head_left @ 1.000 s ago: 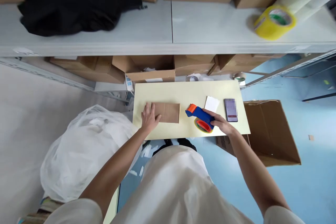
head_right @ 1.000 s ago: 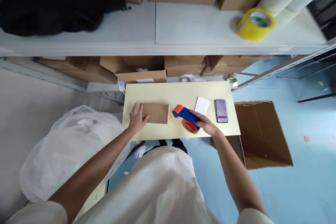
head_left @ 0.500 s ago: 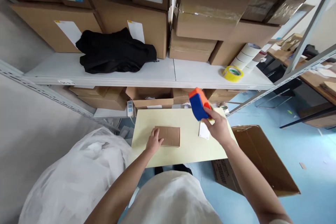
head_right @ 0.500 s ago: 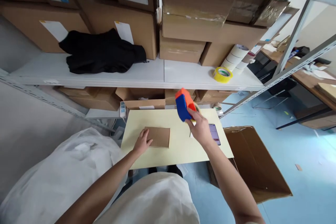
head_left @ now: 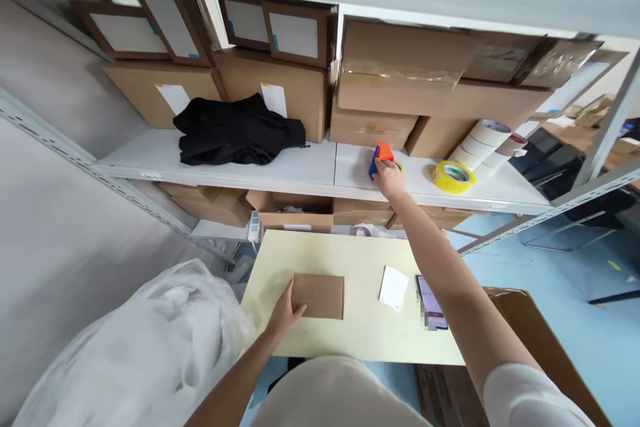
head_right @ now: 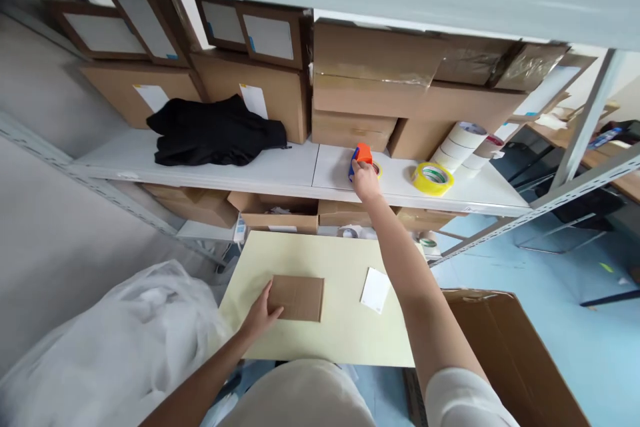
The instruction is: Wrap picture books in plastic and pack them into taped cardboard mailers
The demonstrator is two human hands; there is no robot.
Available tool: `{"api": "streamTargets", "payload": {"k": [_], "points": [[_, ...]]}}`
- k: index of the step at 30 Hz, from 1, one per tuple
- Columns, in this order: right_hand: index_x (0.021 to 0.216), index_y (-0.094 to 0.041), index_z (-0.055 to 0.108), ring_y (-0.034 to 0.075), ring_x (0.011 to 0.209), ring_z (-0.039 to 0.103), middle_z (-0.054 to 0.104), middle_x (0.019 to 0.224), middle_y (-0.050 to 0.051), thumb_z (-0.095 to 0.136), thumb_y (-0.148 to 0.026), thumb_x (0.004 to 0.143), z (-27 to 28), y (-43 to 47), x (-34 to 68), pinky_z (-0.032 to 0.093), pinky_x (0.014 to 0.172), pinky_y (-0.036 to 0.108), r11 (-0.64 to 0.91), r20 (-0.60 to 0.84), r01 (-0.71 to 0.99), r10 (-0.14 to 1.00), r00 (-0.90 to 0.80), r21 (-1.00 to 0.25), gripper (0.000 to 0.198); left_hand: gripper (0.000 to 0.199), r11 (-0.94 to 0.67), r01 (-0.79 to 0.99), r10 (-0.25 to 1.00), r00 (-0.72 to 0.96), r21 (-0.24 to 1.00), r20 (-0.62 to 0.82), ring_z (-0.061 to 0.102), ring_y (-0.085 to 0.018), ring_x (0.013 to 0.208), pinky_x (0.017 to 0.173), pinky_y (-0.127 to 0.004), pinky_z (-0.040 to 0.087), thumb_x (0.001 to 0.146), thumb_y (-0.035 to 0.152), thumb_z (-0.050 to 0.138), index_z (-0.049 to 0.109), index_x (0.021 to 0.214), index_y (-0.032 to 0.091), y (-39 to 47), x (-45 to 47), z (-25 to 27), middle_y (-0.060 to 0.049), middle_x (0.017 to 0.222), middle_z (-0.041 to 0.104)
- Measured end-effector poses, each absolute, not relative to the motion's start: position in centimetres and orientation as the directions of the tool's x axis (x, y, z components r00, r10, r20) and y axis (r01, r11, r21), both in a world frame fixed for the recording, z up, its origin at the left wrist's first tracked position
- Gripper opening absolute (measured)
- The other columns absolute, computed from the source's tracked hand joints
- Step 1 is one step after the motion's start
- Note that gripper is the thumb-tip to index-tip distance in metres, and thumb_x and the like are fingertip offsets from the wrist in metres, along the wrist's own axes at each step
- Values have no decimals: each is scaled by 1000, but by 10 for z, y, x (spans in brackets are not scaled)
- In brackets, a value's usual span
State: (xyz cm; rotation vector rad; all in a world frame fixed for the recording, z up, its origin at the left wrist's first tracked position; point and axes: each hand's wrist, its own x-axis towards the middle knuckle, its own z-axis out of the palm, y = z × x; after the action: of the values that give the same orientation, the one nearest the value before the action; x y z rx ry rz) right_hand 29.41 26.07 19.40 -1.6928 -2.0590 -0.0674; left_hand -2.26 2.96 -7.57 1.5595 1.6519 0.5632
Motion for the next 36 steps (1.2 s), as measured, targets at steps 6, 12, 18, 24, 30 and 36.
{"api": "streamTargets", "payload": {"k": [6, 12, 18, 24, 30, 36], "points": [[138, -21, 36, 30, 126, 40, 45, 134, 15, 47, -28, 84, 87, 145, 311, 32, 105, 49, 330, 396, 754, 913, -100, -568, 55, 99, 310, 499, 936, -8, 809, -353, 46, -26, 127, 99, -36, 44, 64, 34, 72, 16, 144, 17, 10, -23, -86, -16, 141, 43], [147, -21, 15, 32, 136, 27, 27, 149, 16, 75, -25, 59, -82, 4, 270, 29, 109, 49, -67, -329, 589, 877, -350, -805, 107, 76, 501, 369, 856, -83, 782, -510, 51, -28, 122, 90, -35, 48, 60, 25, 78, 44, 127, 19, 0, -16, -85, -15, 132, 54], [148, -26, 13, 27, 120, 49, 41, 139, 14, 62, -22, 71, -111, -6, 238, 48, 91, 45, -226, -348, 440, 912, -218, -869, 91, 65, 474, 348, 881, -188, 809, -435, 61, -23, 104, 83, -31, 50, 57, 14, 73, 53, 119, 17, 1, -2, -76, -11, 115, 64], [129, -18, 51, 18, 80, 65, 65, 106, 9, 47, -42, 85, -78, 11, 268, 54, 72, 32, -222, -290, 398, 949, -121, -890, 50, 26, 264, 465, 964, -138, 845, -225, 61, -16, 73, 71, -28, 49, 71, 37, 63, 64, 88, 17, 3, -1, -60, -3, 80, 63], [116, -13, 60, 22, 83, 67, 71, 92, 12, 33, -49, 91, -62, 11, 267, 50, 73, 31, -299, -355, 634, 934, 41, -713, 51, 34, 216, 683, 973, -87, 698, -216, 58, -17, 71, 71, -28, 45, 84, 42, 45, 63, 68, 18, 19, 19, -58, -2, 65, 58], [125, -14, 56, 22, 108, 60, 65, 116, 14, 33, -43, 94, -76, 6, 282, 44, 91, 30, -248, -306, 683, 951, 37, -687, 49, 30, 252, 704, 957, -81, 664, -277, 63, -21, 80, 76, -32, 48, 85, 37, 43, 64, 87, 16, 22, 20, -71, -8, 82, 65]]}}
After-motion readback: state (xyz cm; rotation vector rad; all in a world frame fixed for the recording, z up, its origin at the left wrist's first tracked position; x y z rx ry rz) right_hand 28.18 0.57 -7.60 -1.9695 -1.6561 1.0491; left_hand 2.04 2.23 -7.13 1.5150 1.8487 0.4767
